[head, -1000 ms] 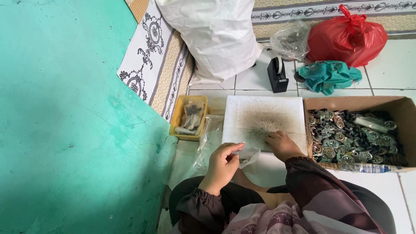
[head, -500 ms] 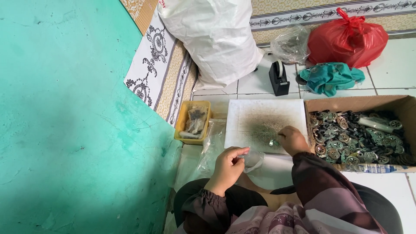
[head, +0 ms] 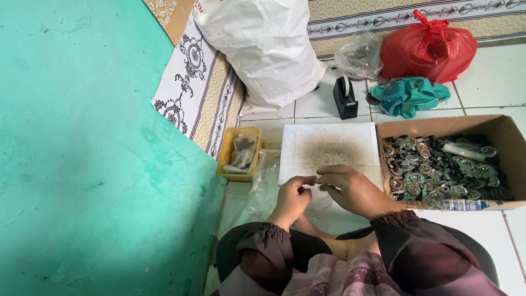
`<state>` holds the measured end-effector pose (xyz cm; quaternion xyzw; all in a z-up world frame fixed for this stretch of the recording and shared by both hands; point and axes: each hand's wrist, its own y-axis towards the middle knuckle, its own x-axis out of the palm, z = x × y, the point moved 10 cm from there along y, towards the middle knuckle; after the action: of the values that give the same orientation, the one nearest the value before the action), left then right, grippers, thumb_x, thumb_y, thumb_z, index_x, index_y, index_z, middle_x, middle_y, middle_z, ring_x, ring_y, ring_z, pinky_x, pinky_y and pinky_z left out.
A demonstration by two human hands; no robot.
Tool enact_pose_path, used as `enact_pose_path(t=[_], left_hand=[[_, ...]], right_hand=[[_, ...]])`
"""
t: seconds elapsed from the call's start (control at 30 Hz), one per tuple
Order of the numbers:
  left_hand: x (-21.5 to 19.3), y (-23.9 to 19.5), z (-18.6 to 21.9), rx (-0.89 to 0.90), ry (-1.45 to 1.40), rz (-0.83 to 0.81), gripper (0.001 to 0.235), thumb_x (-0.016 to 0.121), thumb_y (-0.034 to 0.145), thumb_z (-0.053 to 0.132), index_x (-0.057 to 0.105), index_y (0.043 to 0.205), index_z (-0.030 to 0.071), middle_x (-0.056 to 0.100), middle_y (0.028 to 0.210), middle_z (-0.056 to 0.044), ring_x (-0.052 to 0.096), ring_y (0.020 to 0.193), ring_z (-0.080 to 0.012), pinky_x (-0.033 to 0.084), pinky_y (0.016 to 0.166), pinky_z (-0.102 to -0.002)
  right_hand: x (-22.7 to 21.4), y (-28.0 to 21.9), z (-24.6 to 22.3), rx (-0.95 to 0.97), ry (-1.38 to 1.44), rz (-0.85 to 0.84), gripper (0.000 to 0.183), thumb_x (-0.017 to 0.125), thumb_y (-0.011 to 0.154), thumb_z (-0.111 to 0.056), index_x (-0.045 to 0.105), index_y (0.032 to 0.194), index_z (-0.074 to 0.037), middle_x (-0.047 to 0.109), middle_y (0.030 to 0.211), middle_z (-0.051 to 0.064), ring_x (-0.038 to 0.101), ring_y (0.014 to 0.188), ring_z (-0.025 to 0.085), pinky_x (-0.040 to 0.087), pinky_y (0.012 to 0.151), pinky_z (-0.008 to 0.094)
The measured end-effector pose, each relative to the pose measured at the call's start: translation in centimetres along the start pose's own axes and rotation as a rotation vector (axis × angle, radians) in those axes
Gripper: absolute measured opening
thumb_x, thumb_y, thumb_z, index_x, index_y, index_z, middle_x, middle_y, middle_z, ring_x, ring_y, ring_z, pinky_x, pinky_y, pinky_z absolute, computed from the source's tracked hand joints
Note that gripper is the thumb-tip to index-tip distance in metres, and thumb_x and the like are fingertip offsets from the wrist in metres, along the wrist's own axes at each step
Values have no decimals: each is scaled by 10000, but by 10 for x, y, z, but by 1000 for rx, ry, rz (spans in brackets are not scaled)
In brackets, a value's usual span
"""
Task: Sorting small metal components from a large box and placing them into small plastic bags.
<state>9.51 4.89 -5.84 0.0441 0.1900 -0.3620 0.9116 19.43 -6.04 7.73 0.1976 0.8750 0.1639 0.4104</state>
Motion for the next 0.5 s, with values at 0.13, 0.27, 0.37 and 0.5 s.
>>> enact_pose_path(t=[0.13,0.27,0.37,0.5], left_hand=[[-9,-5,9,15,-43,13,380,601,839,6,800,1136,136,762,1004,-80,675,809,-140,573,710,-270],[-38,-15,60,149,-163,79,397,611,840,-36,803,1146,129,765,1012,-113,696,913,-168,577,776,-288],[-48,-17,85,268,-196,92,408,605,852,-72,796,1163,110,758,1017,-115,692,934,-172,576,794,-285],[-54,-18,89,250,-192,101,395,597,865,-57,786,1181,87,754,1016,-111,626,890,-121,564,784,-288]], right_hand=[[9,-8,56,-5,-6,141,198,742,827,8,792,1000,-76,761,1110,122,735,1057,333,613,868,416],[57,-29,156,186,-254,65,168,722,898,-134,777,1055,-114,733,1102,93,719,1072,301,620,885,397],[116,-54,202,252,-509,-231,312,751,868,-336,739,1130,-166,665,1214,74,658,1192,297,614,943,408],[137,-70,187,88,-894,-325,199,659,971,-291,609,1153,-232,538,1165,-3,606,1156,196,582,924,313]])
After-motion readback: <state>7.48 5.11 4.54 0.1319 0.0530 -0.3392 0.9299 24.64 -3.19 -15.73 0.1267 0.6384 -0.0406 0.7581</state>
